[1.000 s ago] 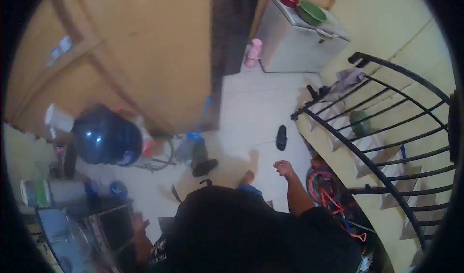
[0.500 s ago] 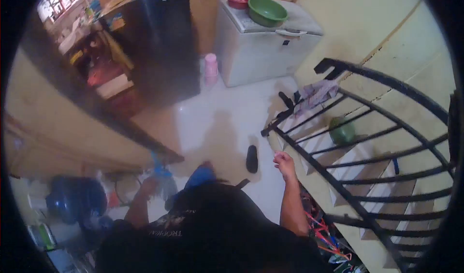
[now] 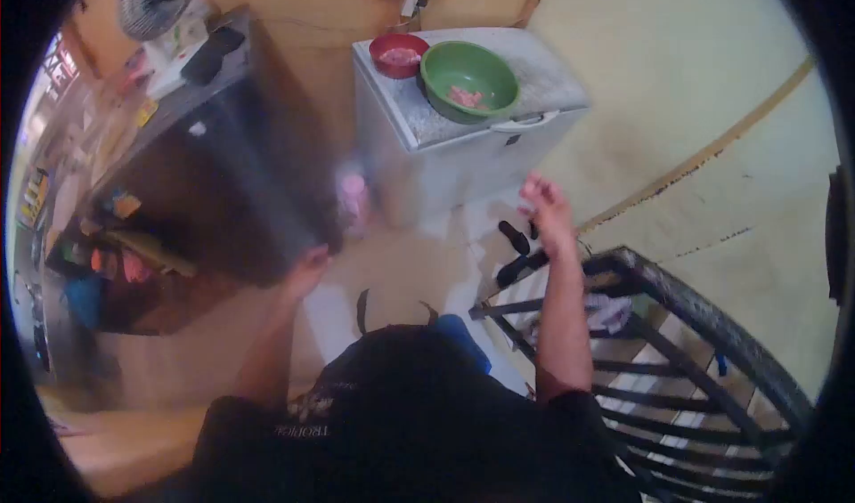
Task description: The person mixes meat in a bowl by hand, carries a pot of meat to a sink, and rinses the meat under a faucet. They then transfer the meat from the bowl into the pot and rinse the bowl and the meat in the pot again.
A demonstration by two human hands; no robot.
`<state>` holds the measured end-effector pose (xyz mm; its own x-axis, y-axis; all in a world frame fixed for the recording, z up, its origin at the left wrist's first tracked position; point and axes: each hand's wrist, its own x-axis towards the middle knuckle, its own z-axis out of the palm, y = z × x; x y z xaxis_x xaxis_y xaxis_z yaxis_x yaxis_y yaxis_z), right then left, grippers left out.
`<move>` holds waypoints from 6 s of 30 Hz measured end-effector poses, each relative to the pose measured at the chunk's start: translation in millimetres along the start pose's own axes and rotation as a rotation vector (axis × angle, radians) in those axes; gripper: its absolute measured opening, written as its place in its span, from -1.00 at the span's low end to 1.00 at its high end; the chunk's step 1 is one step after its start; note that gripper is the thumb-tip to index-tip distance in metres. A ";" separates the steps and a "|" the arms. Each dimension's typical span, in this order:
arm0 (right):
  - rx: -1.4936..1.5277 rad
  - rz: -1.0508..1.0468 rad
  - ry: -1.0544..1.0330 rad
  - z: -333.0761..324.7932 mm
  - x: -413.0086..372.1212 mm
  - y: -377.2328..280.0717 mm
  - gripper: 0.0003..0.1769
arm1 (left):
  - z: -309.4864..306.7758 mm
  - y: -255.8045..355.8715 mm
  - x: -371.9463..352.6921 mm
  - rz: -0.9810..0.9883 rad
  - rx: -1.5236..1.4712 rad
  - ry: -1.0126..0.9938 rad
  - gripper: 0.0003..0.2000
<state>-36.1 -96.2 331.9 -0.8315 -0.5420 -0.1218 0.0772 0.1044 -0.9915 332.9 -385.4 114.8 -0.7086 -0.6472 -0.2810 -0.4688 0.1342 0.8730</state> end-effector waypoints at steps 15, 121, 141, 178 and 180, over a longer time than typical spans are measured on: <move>-1.295 -0.202 -1.200 64.0 505.1 67.9 -0.52 | 135.0 374.8 426.8 0.099 0.000 -0.102 -0.53; 0.497 0.807 -0.726 108.9 468.9 69.6 -0.90 | 42.9 348.2 432.4 0.758 0.271 0.717 -0.76; -1.186 -0.651 -0.752 244.6 526.1 -35.0 -0.55 | -3.9 227.9 310.6 0.376 -0.016 0.691 -0.74; 0.726 0.918 -0.556 132.1 431.8 56.9 -0.83 | 118.7 306.4 413.5 0.314 -0.037 0.469 -0.64; 0.781 0.794 -0.683 123.2 441.7 35.3 -0.83 | 120.5 296.9 415.5 0.300 -0.050 0.462 -0.64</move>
<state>-332.9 -434.6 237.6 0.0158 -0.8921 -0.4516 0.9040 0.2058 -0.3749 -164.3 -524.0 209.2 -0.4965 -0.8498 0.1772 -0.2489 0.3349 0.9088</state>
